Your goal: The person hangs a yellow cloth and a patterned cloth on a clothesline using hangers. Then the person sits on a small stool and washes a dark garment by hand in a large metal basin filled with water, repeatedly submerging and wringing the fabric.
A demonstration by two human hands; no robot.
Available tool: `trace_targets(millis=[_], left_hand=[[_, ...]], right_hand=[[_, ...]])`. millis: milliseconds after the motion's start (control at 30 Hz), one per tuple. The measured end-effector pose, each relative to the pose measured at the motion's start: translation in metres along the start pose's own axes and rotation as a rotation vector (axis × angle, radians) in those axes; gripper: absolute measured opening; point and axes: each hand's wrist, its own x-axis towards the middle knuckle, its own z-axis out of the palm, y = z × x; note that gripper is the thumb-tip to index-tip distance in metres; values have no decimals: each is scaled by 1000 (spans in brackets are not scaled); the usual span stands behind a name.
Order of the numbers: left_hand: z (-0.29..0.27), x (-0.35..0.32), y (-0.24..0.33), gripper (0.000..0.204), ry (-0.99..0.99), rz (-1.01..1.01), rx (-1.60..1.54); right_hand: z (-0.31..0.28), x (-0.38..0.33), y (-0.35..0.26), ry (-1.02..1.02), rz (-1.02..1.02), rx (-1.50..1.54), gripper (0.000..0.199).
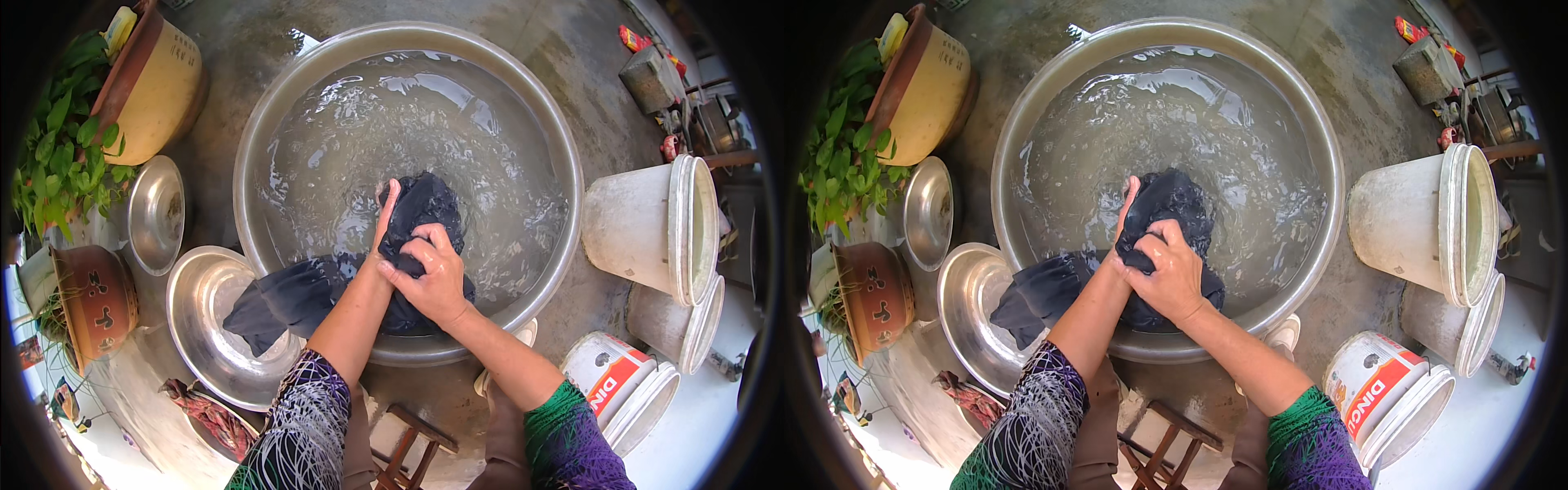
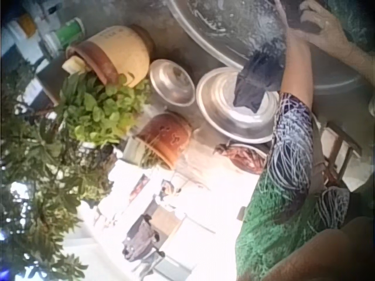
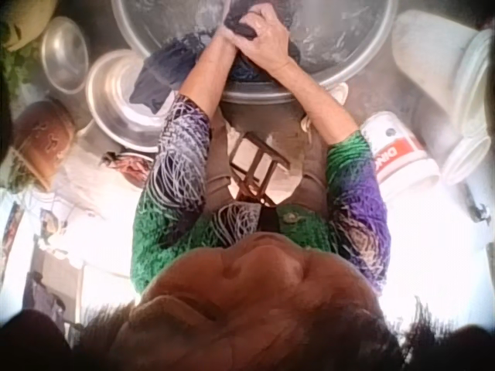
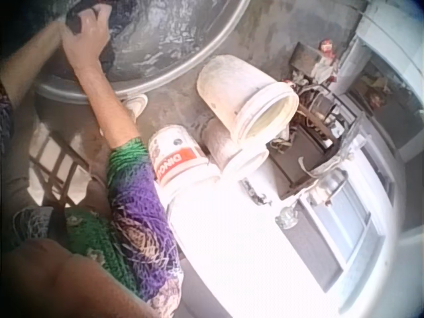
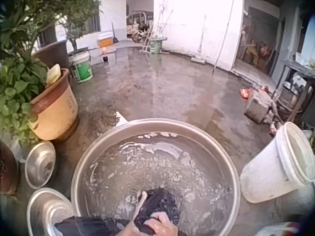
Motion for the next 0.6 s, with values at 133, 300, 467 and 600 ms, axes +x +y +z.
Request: trace_targets(millis=[133,300,467,600], left_hand=[[-17,1,-27,38,307,181,-62],[65,-26,-34,30,569,109,481],[16,-10,-1,61,376,479,778],[-14,2,-22,84,557,533,1300]], right_hand=[[7,16,24,132,-169,-197,29],[-27,56,124,172,584,-386,39],[-59,46,161,264,158,-142,56],[-48,48,147,149,625,588,86]])
